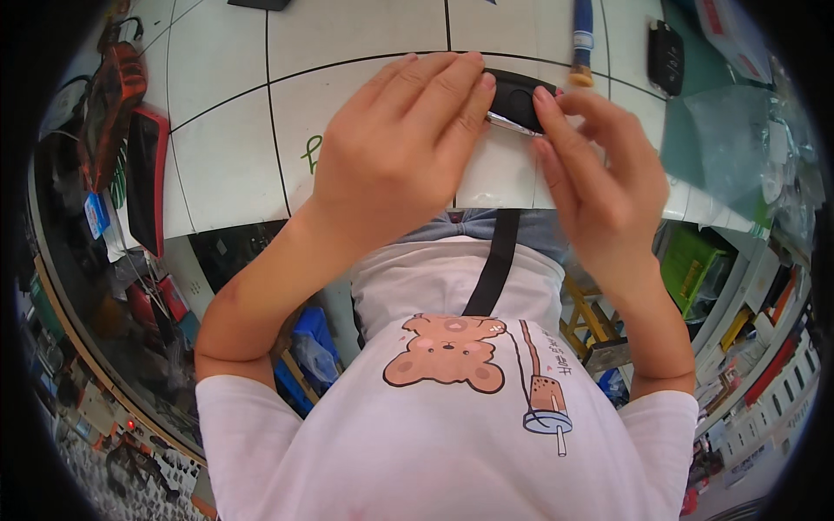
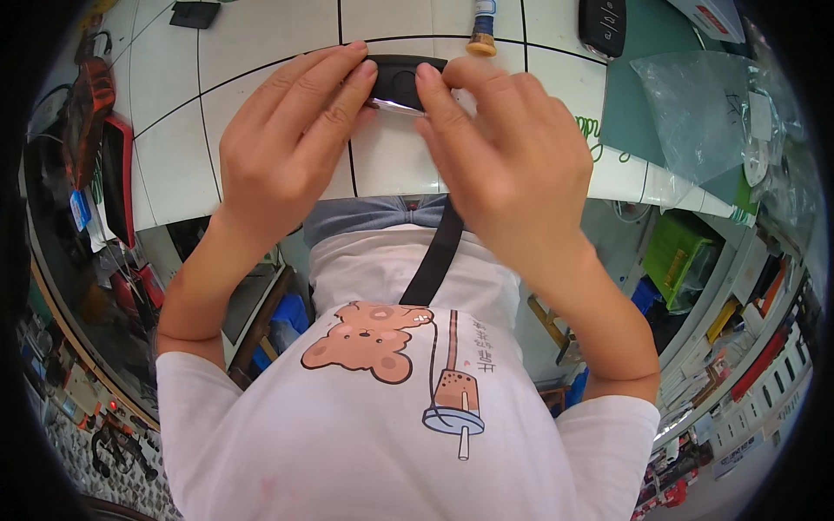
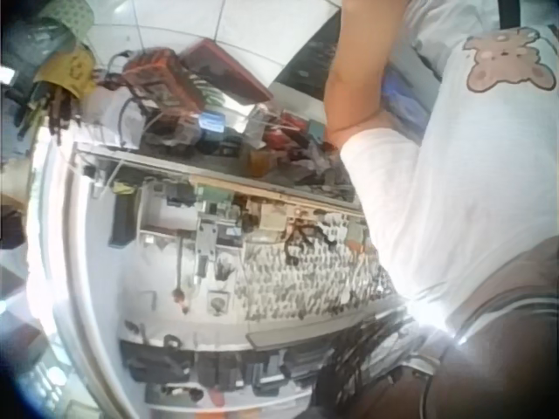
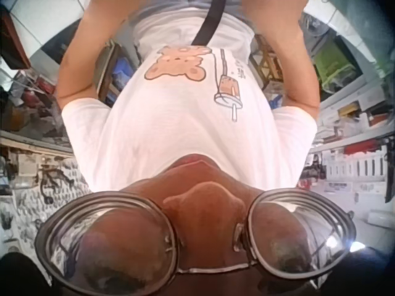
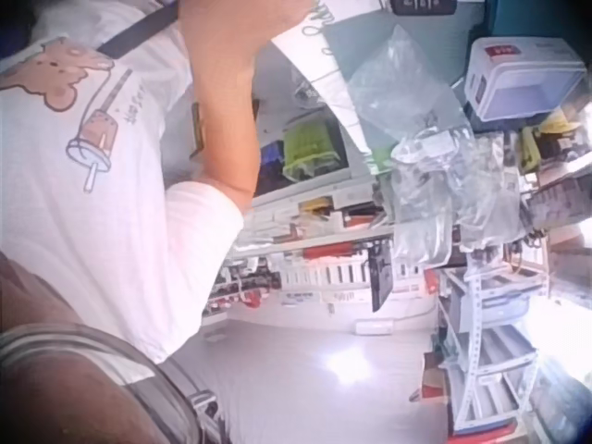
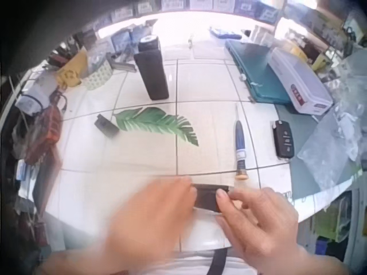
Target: The person disassembles a car key fob, removes the battery, and reassembles it using a screwdriver. They then place the fob into a plastic bag and store it in a drawer.
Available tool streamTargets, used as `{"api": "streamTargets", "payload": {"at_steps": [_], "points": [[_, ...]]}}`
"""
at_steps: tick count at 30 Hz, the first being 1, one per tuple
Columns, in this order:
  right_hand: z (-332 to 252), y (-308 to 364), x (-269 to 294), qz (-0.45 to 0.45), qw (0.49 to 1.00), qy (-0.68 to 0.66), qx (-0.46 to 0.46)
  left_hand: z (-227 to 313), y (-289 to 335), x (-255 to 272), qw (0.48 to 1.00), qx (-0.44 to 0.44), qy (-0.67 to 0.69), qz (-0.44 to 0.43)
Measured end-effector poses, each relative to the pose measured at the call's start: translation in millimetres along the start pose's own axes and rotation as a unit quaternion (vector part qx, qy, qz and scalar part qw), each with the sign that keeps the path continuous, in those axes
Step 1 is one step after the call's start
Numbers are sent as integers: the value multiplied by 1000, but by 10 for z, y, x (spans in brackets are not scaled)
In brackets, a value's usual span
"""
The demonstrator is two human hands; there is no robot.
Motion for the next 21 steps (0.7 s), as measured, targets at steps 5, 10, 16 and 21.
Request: {"api": "streamTargets", "payload": {"at_steps": [5,10,16,21], "points": [[96,184,104,67,983,-127,-113,86,52,26,997,63,12,32],[8,149,11,80,979,-114,-150,74,54,20,991,112,67,29],[65,-36,-108,80,978,-74,-176,-65,-136,-43,955,278,99,-29],[67,-23,-143,35,976,-74,-204,-53,-119,-232,964,227,136,27]]}}
Point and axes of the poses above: each hand's wrist, its own y-axis away from the middle knuckle, its own x-axis out of the back of the hand, z = x × y, the point moved 4 cm from there along -y, towards the middle knuckle, and after that the axes turned 3 degrees about z, right-handed, at the moved point
